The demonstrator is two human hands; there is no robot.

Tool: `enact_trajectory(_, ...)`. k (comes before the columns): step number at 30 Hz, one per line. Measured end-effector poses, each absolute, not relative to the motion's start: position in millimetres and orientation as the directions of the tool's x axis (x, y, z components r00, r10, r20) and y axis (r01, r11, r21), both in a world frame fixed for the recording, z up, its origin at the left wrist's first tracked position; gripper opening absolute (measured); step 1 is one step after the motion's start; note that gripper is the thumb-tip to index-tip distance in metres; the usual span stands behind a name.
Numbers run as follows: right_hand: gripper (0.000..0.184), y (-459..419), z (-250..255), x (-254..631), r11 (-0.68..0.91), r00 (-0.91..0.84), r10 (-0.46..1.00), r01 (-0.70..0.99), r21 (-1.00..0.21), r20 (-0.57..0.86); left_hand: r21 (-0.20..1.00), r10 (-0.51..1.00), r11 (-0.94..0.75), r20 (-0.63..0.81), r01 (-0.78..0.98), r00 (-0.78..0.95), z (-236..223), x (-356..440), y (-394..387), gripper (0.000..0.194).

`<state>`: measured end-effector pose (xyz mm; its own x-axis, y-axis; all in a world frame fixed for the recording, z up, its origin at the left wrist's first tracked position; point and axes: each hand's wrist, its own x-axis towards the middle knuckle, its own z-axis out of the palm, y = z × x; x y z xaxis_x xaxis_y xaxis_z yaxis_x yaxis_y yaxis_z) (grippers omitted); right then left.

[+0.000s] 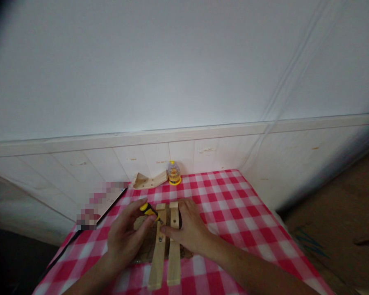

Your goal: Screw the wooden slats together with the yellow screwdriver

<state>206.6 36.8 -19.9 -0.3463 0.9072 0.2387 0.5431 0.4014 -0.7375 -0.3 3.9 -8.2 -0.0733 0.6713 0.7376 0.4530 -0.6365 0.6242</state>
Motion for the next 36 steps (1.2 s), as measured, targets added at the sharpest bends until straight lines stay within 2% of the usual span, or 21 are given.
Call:
enact_trajectory(7, 0.046, 36.7, -21.3, 207.3, 0.412, -0.349, 0.902, 0.529, -0.742, 0.253, 0.563, 0.620, -0.688, 0.784, 0.459, -0.031, 0.7, -0.9, 6.0, 0.035)
enact_trajectory(19, 0.047, 36.9, -21.9, 207.2, 0.417, -0.351, 0.900, 0.515, -0.749, 0.259, 0.655, 0.709, -0.626, 0.704, 0.423, -0.039, -6.2, -1.4, 2.1, 0.042)
enact_trajectory(36, 0.048, 39.2, -26.3, 207.2, 0.416, -0.355, 0.899, 0.503, -0.758, 0.258, 0.739, 0.756, -0.581, 0.645, 0.342, -0.108, -3.4, 3.0, -0.2, 0.039)
